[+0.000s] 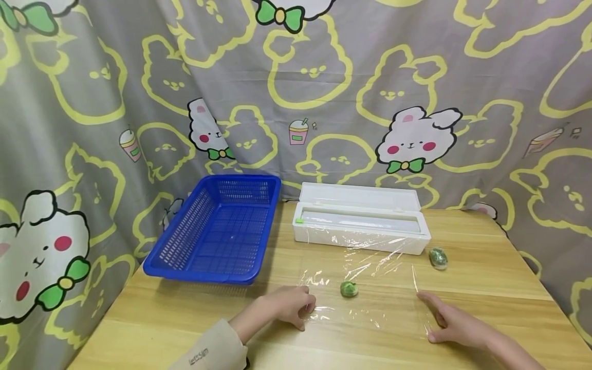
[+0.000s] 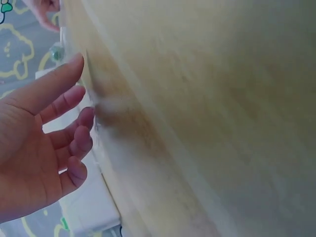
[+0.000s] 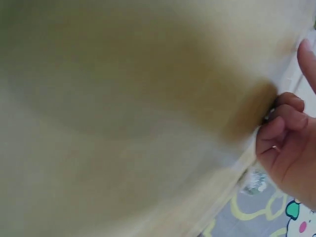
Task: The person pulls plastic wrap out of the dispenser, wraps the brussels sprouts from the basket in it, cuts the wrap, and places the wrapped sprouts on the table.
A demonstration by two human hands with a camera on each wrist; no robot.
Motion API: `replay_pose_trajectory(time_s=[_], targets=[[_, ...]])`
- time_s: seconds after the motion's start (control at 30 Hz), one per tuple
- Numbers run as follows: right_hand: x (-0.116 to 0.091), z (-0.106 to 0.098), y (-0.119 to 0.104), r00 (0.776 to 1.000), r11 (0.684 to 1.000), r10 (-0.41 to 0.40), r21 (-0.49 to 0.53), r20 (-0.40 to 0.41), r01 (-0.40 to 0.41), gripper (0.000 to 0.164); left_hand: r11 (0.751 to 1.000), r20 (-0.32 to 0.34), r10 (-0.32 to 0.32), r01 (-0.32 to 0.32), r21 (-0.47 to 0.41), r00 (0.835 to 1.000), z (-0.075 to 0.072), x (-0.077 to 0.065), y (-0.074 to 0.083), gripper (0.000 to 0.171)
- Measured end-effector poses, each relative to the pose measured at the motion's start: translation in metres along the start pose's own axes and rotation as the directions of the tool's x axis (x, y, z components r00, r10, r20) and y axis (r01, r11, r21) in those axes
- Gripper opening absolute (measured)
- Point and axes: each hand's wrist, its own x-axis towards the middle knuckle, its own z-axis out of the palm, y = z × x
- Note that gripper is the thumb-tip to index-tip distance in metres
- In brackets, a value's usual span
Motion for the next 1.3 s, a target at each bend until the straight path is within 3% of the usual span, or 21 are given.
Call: replay_pose_trajectory(time_s=[0.13, 0.27, 0.37, 0.53, 0.63, 0.77, 0.87, 0.97, 1.13, 1.3], targets=[[-0.003, 0.005, 0.004, 0.995, 0.996, -0.094, -0.01, -0.029, 0.094, 0.051, 1.0, -0.039, 0.008, -0.009, -0.006, 0.999, 0.001, -0.004, 0.002, 0.025], [-0.002, 0.009, 0.005, 0.984, 0.979, -0.171, -0.119, -0.05, 0.164, 0.017, 0.999, -0.09, 0.032, -0.035, -0.03, 0.995, 0.003, -0.006, 0.002, 0.015], [-0.001, 0.011, 0.003, 0.971, 0.963, -0.224, -0.171, -0.087, 0.207, 0.015, 0.998, -0.125, 0.054, -0.057, -0.02, 0.991, 0.003, -0.007, 0.0, 0.013], [0.001, 0.011, -0.001, 0.95, 0.964, -0.256, -0.123, -0.18, 0.236, 0.018, 0.998, -0.184, 0.058, -0.062, -0.02, 0.981, 0.001, -0.007, -0.008, 0.011], [0.002, 0.007, -0.001, 0.948, 0.972, -0.236, -0.052, -0.211, 0.231, 0.019, 0.997, -0.221, 0.045, -0.058, -0.055, 0.974, -0.001, -0.007, -0.014, 0.012], [0.004, 0.0, 0.0, 0.962, 0.976, -0.191, 0.065, -0.197, 0.207, 0.015, 0.986, -0.221, -0.018, -0.019, -0.164, 0.975, -0.003, -0.005, -0.021, 0.011], [0.008, -0.003, 0.001, 0.968, 0.979, -0.16, 0.098, -0.191, 0.181, 0.011, 0.973, -0.206, -0.074, 0.025, -0.231, 0.976, -0.004, -0.002, -0.024, 0.009], [0.013, -0.003, 0.002, 0.97, 0.984, -0.119, 0.102, -0.212, 0.143, 0.008, 0.962, -0.225, -0.086, 0.022, -0.272, 0.97, -0.005, 0.003, -0.026, 0.008], [0.02, -0.004, 0.004, 0.976, 0.987, -0.029, 0.148, -0.216, 0.062, 0.004, 0.92, -0.248, -0.084, -0.021, -0.392, 0.965, -0.007, 0.014, -0.028, 0.011], [0.026, -0.003, -0.001, 0.973, 0.98, 0.109, 0.184, -0.203, -0.072, 0.008, 0.907, -0.245, -0.154, 0.039, -0.42, 0.957, -0.008, 0.021, -0.025, 0.011]])
